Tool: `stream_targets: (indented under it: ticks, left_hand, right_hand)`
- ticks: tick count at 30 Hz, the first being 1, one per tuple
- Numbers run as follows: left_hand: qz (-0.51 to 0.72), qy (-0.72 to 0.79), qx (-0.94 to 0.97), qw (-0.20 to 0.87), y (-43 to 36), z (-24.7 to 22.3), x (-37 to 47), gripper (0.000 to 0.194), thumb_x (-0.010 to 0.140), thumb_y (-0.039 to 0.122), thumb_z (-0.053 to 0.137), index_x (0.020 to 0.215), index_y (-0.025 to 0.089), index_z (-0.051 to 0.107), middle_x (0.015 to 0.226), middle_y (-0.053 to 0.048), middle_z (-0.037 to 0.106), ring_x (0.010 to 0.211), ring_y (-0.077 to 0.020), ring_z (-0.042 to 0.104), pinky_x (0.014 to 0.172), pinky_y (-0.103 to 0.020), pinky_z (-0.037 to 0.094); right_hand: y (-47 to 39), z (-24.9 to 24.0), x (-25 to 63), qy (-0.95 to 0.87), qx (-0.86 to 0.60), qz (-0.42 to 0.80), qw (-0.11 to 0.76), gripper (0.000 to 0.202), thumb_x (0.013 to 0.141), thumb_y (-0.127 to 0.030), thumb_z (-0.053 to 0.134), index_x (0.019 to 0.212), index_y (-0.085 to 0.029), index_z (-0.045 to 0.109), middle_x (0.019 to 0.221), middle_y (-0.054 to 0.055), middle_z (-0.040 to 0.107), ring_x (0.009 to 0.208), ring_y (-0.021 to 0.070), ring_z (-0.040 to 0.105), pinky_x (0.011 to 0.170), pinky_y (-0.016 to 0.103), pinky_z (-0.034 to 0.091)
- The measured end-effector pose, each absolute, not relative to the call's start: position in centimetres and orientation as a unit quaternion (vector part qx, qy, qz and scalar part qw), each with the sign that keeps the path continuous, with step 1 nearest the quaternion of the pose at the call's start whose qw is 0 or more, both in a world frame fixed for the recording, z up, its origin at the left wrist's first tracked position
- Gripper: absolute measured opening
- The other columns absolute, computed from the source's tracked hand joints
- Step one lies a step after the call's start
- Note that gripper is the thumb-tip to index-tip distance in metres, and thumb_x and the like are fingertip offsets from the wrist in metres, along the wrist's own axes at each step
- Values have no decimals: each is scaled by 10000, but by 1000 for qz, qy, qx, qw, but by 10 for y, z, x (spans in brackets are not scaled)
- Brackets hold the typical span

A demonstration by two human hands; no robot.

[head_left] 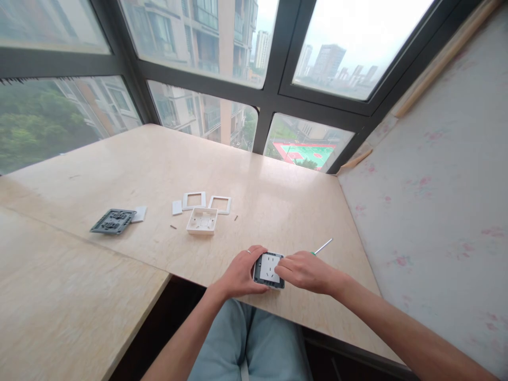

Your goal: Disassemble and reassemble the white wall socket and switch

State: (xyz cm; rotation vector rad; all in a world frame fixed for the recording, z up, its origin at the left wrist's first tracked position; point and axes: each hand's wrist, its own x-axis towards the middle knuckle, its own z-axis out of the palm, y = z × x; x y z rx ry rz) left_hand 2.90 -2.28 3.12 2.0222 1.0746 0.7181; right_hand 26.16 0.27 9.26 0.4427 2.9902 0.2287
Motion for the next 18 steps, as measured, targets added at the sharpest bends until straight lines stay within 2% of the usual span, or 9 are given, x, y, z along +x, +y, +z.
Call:
stream_targets:
  ticks: [6, 11, 14, 18]
  left_hand:
    - [252, 382, 797, 395, -14, 30, 19, 880, 591, 291, 873, 1384, 223, 500, 1416, -133, 554, 1271, -337, 560, 1086, -488, 447]
    - [228, 320, 797, 459, 1, 28, 6, 948, 597, 307, 891, 1452, 237, 485, 1566, -154, 425, 1457, -340, 394, 1186, -538, 328]
    - [233, 300, 773, 507, 7, 20, -1, 921, 648, 329, 868, 1474, 262, 468, 1624, -141, 321, 1504, -334, 305, 1190, -566, 306]
    - [315, 328, 714, 532, 5, 7, -2, 779, 762, 399, 789, 1462, 240, 486, 1623, -140, 327, 1520, -319, 269, 1209, -557, 276]
  right_hand:
    - [-3, 90, 261, 992, 99, 80, 1, 240, 999, -102, 435, 788, -187, 509, 697, -4, 594, 558, 119, 472, 505, 337, 142]
    - [-8, 92, 253, 994, 78, 78, -3, 265, 1010, -131, 428, 768, -187, 518, 684, -5, 588, 540, 121, 461, 499, 341, 155]
    - [-9, 92, 246, 994, 73, 84, -5, 261, 1012, -124, 425, 775, -181, 518, 681, -3, 582, 543, 117, 474, 496, 334, 158]
    - [-7, 91, 242, 992, 85, 94, -1, 248, 1004, -101, 421, 791, -176, 525, 689, 1, 589, 547, 121, 494, 486, 321, 165]
